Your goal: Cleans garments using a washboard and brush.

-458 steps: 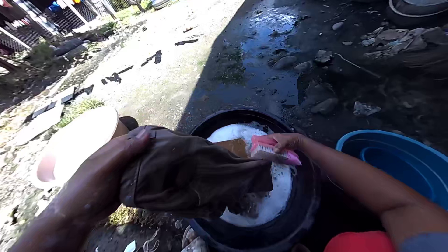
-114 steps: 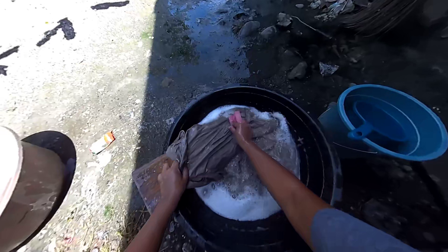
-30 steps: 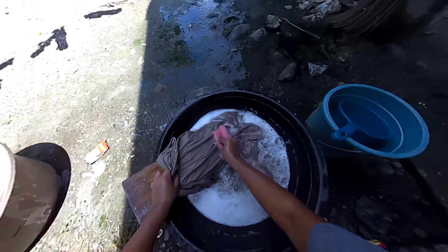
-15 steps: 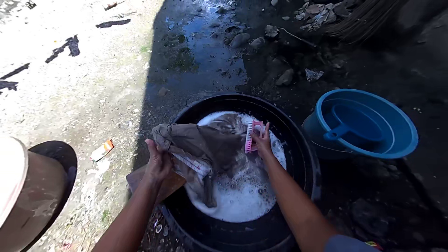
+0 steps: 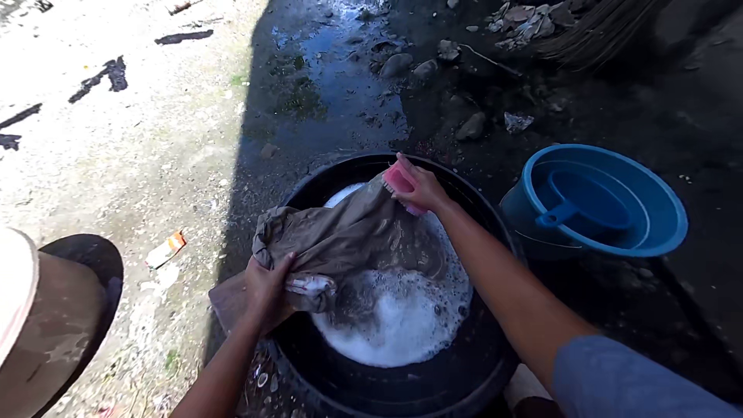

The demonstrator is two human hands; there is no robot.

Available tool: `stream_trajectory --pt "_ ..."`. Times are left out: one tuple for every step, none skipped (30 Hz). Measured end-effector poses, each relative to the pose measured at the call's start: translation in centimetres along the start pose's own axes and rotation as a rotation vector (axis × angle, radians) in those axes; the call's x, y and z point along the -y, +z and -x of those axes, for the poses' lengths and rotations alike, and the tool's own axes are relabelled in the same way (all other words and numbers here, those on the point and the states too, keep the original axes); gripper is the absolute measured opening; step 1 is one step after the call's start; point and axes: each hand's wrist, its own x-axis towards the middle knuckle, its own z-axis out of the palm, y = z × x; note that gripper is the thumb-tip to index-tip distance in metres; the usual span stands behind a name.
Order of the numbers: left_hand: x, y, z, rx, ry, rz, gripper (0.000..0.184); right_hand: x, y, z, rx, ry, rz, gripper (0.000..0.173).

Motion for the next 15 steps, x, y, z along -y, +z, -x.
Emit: stream_trajectory --pt "0.2 -0.1 0.1 0.010 0.043 -0.131 0.058 -0.7 0.5 1.6 0.036 0.039 0.150 0.088" --pt "0.4 -0.1 0.2 0.013 0.080 -0.234 0.054 -1.9 1.4 4.0 -0.026 0.118 0.224 0.076" --pt "0.5 -0.2 0.4 0.017 0.102 -0.318 0.049 -3.2 2.5 6.7 -0.142 0.240 0.259 0.063" --pt "0.7 -0.3 0.8 0.027 0.113 -0.390 0.045 -4.3 3.8 9.5 -0.251 0.382 0.272 0.053" --pt "0.9 -0.4 1.2 0.048 0.107 -0.451 0.041 -4.8 5.0 11.9 -0.325 0.528 0.249 0.048" --pt "1.1 -0.4 1.5 0.081 0.095 -0.505 0.039 -4.3 6.1 13.6 -0.347 0.679 0.183 0.047" --pt "1.3 -0.3 1.9 0.116 0.082 -0.547 0.036 -3.1 6.9 14.4 -0.333 0.843 0.066 0.052" --pt "1.3 -0.2 2.2 0.136 0.078 -0.572 0.034 -1.8 7.6 14.4 -0.258 0.918 0.041 0.051" --pt "1.4 -0.2 2.4 0.142 0.086 -0.589 0.032 -0.3 8.5 13.9 -0.155 0.879 0.095 0.049" --pt "1.7 -0.1 2.4 0.148 0.093 -0.603 0.031 1.5 9.9 13.2 -0.121 0.726 0.156 0.047" --pt "2.0 0.0 2.4 0.163 0.096 -0.623 0.035 3.3 11.7 12.4 -0.177 0.502 0.173 0.042" --pt "2.3 0.0 2.4 0.184 0.102 -0.657 0.043 5.6 13.7 11.8 -0.234 0.262 0.118 0.036" --pt "2.4 0.0 2.4 0.224 0.091 -0.702 0.050 8.3 15.6 11.7 -0.232 0.050 0.044 0.032" --pt "2.2 -0.1 2.4 0.270 0.072 -0.753 0.053 11.3 16.7 12.1 -0.110 -0.074 -0.013 0.032" --pt "1.5 -0.2 2.5 0.333 0.022 -0.813 0.049 14.1 16.7 12.3 0.101 -0.104 -0.025 0.033"
